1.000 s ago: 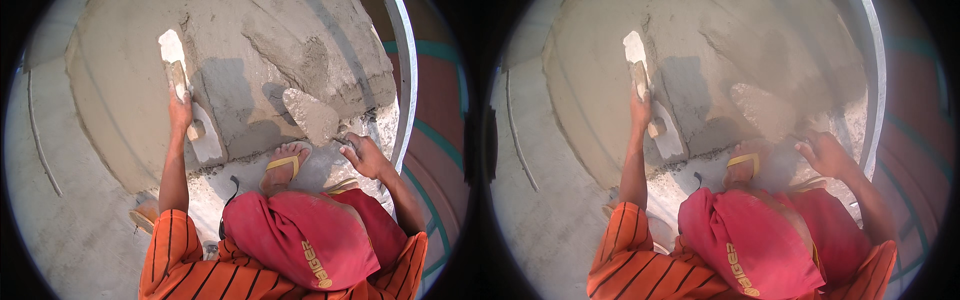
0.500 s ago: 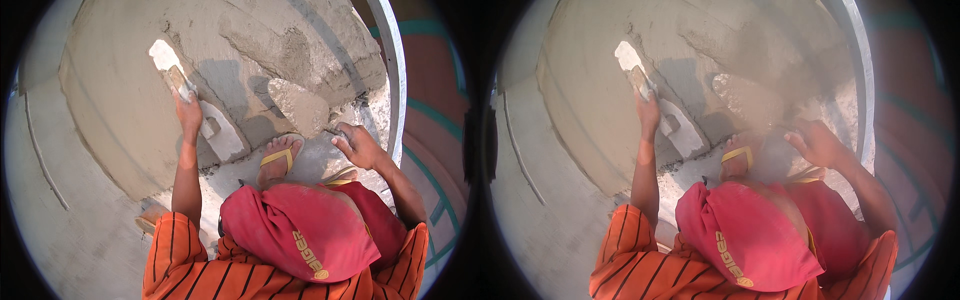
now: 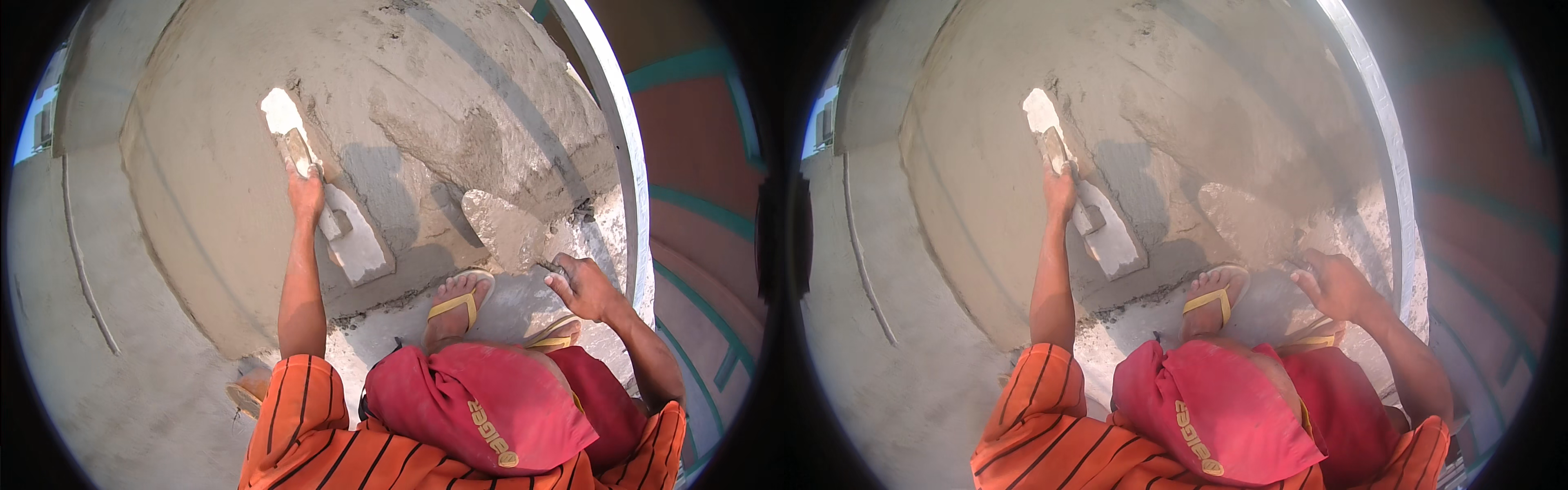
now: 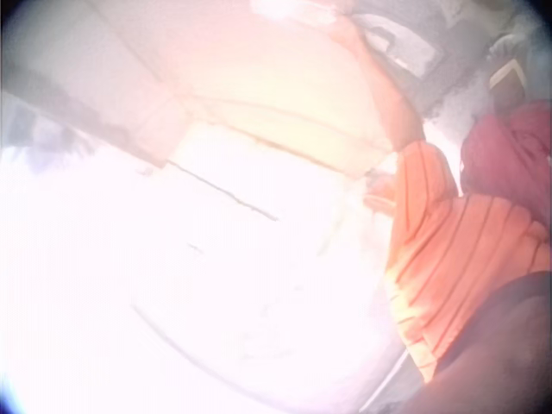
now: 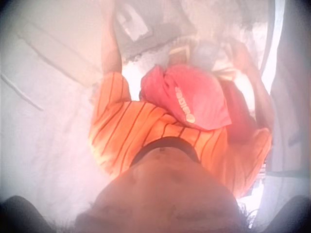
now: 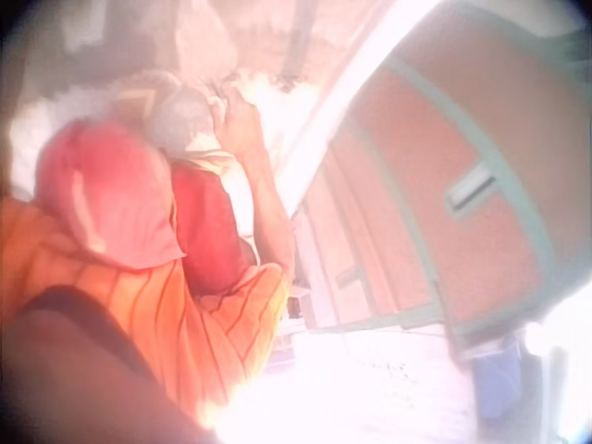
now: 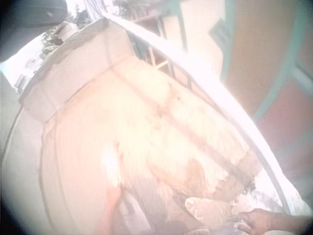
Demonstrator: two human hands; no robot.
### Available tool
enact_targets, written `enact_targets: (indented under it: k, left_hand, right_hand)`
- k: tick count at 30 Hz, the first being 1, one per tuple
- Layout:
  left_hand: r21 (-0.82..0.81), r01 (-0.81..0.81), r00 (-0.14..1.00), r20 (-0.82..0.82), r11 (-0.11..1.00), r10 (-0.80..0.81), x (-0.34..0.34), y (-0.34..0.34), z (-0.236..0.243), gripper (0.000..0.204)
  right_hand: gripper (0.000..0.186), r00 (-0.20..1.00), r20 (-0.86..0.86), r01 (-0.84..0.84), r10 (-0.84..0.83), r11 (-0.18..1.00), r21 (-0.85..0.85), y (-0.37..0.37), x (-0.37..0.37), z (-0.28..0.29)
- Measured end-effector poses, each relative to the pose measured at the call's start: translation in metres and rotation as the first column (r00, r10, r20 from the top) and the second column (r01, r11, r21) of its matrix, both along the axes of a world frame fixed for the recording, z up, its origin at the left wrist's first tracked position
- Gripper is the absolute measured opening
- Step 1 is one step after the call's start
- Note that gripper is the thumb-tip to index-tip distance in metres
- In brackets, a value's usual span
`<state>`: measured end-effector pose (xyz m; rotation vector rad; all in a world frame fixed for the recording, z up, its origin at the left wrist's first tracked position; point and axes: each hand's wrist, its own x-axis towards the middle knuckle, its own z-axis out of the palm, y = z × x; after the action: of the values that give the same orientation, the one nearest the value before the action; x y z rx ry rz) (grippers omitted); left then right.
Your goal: The person uses a long straightedge to level wet concrete on a curved surface, then uses a trowel to smooth and fill gaps. The person repeatedly repositions the straightedge and scrapes excess material to create a flat surface.
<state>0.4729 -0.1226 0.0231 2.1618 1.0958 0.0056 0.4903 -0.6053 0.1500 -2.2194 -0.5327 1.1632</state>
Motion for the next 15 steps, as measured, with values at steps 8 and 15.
enact_targets:
  k: [8,15]
  left_hand:
    - [0.009,0.143,0.99,0.009,0.99,-0.143,0.046,0.029,-0.007,0.07]
    - [-0.022,0.29,0.945,-0.15,0.957,-0.289,-0.078,-0.071,0.019,0.074]
  right_hand:
    - [0.037,0.978,0.015,-0.203,0.207,0.971,-0.126,0.021,0.016,0.013]
    - [0.037,0.979,0.038,-0.194,0.199,0.975,-0.11,0.017,0.008,0.01]
